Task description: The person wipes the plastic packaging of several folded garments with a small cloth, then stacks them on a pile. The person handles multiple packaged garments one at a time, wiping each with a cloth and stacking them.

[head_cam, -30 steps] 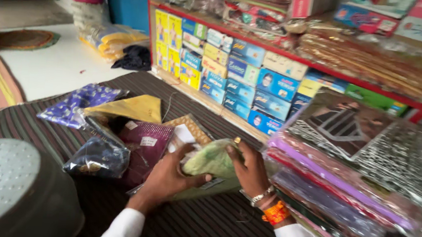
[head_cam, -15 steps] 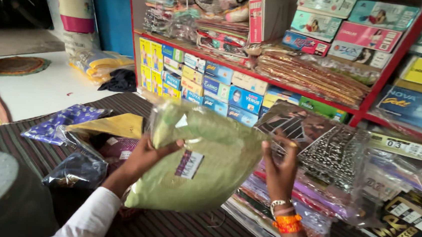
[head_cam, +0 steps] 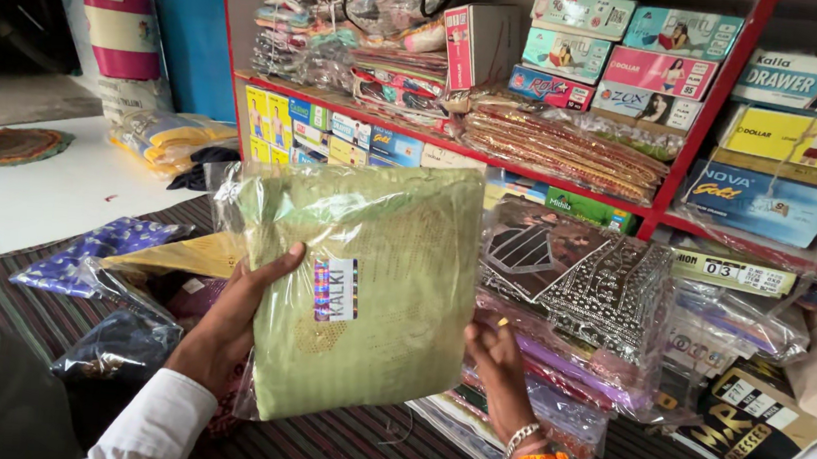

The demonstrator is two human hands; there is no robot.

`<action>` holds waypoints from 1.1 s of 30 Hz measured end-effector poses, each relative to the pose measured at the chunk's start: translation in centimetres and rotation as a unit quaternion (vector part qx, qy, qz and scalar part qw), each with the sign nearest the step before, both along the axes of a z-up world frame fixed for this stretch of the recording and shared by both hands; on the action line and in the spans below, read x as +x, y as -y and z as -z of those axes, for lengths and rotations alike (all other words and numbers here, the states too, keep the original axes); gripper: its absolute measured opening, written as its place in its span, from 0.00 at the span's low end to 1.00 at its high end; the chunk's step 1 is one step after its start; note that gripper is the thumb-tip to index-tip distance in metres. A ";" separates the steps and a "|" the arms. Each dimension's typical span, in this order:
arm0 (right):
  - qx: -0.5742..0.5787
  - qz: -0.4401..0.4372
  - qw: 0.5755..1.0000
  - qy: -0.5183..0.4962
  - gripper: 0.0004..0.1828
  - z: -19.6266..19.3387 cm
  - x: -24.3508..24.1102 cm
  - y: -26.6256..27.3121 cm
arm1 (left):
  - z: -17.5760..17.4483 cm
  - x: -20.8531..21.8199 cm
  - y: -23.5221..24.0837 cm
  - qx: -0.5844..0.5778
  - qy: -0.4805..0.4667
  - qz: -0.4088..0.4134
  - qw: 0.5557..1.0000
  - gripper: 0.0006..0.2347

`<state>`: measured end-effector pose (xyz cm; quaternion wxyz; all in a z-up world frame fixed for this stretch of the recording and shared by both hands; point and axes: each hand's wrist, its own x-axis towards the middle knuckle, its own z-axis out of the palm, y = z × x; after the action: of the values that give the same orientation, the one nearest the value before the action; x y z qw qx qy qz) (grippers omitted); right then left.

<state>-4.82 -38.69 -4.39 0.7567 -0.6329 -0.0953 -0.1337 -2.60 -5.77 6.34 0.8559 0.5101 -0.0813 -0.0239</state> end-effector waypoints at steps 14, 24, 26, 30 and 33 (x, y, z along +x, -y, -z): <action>0.289 -0.217 0.932 -0.034 0.33 6.5 -0.2 0.9 | -1.0 0.3 0.8 -0.121 -0.086 0.050 0.988 0.19; 0.309 -0.157 0.936 0.055 0.33 -2.2 -0.8 1.9 | -1.6 3.6 8.0 -0.197 -0.018 0.046 0.979 0.21; 0.287 -0.082 0.954 0.037 0.33 -4.6 -0.2 3.5 | -1.8 3.8 11.0 -0.209 -0.053 0.066 0.974 0.22; 0.230 -0.036 0.969 0.089 0.27 -9.2 0.6 10.2 | -2.4 5.7 16.4 -0.206 -0.091 0.145 0.964 0.22; 0.159 0.063 0.973 0.152 0.24 -11.6 3.0 17.1 | -2.1 9.6 20.6 -0.195 -0.046 0.180 0.963 0.20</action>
<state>-1.86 -55.82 7.25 0.8144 -0.4811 -0.1465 -0.2895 6.96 -26.39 8.42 0.9232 0.3084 -0.1357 -0.1847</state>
